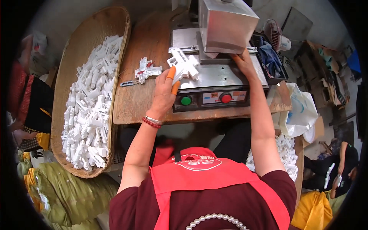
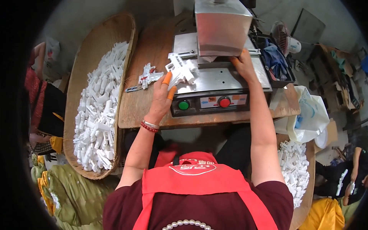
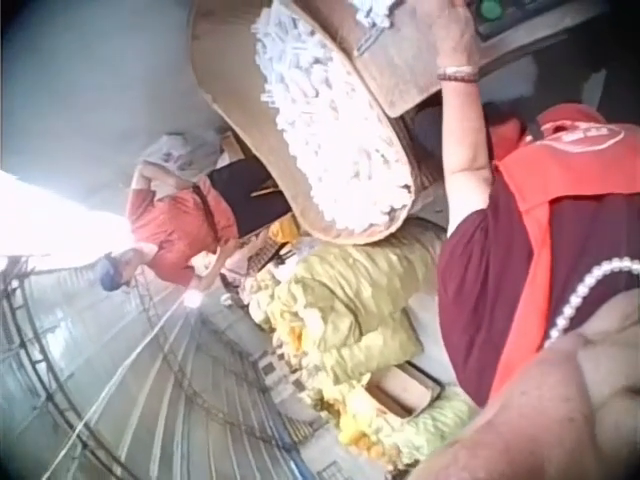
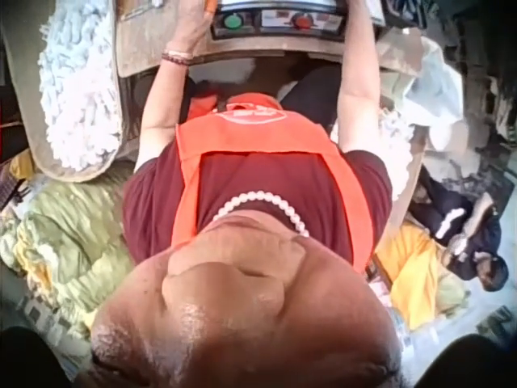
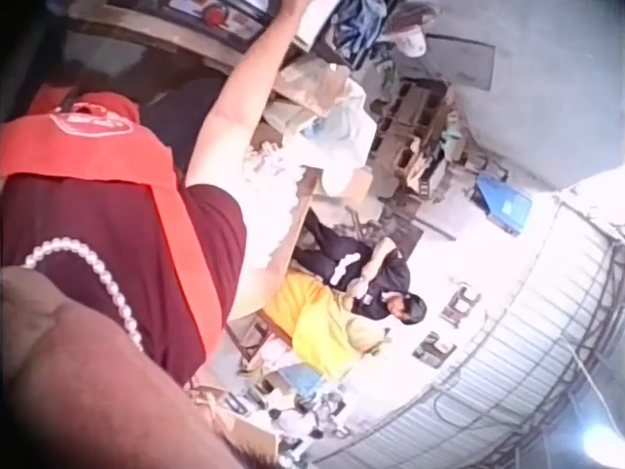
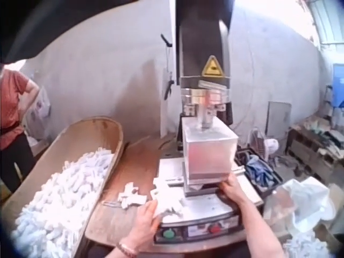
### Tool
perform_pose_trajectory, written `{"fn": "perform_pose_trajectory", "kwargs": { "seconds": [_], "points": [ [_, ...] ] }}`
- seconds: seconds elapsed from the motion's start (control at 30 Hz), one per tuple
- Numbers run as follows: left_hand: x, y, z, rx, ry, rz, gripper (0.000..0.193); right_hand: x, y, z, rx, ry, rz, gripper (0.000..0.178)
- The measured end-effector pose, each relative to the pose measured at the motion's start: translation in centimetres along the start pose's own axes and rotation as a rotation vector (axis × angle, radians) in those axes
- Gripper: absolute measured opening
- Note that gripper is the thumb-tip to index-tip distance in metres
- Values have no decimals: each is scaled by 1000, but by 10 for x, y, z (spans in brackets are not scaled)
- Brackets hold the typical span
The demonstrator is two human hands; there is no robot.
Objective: The person prints designs onto plastic toy gun parts by taking them from a basket, positioning each part into a stamping machine to stamp it, and placing the stamped parts into a container.
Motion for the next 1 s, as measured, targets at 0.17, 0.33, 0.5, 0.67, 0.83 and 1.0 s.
{"fn": "perform_pose_trajectory", "kwargs": {
  "seconds": [0.17, 0.33, 0.5, 0.67, 0.83, 1.0],
  "points": [
    [-7, 16, -11, -74, 61, -117, 44, 7, 0, 13, 81, -279, -364, 15],
    [-42, 76, -25, -152, 101, -64, 41, 119, -48, 100, -169, -184, -520, 16],
    [-66, 88, -38, -137, 30, -47, 41, 94, -17, 45, 58, -435, -454, 45],
    [-44, 66, -37, -50, -20, -13, 41, 61, 63, -80, -154, -587, 71, 66],
    [-44, 72, -31, -61, -21, -63, 42, 52, 81, -81, -148, -745, 348, 55],
    [-92, 115, -49, -148, 86, -14, 27, 120, 52, -41, 71, -723, -36, 27]
  ]
}}
Point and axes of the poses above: each hand's wrist, its own y-axis towards the middle knuckle, its own x-axis out of the back of the hand, z = x × y, the point moved 3 cm from there along y, towards the middle knuckle, and after that the axes turned 4 degrees about -y, right-handed, at the moved point
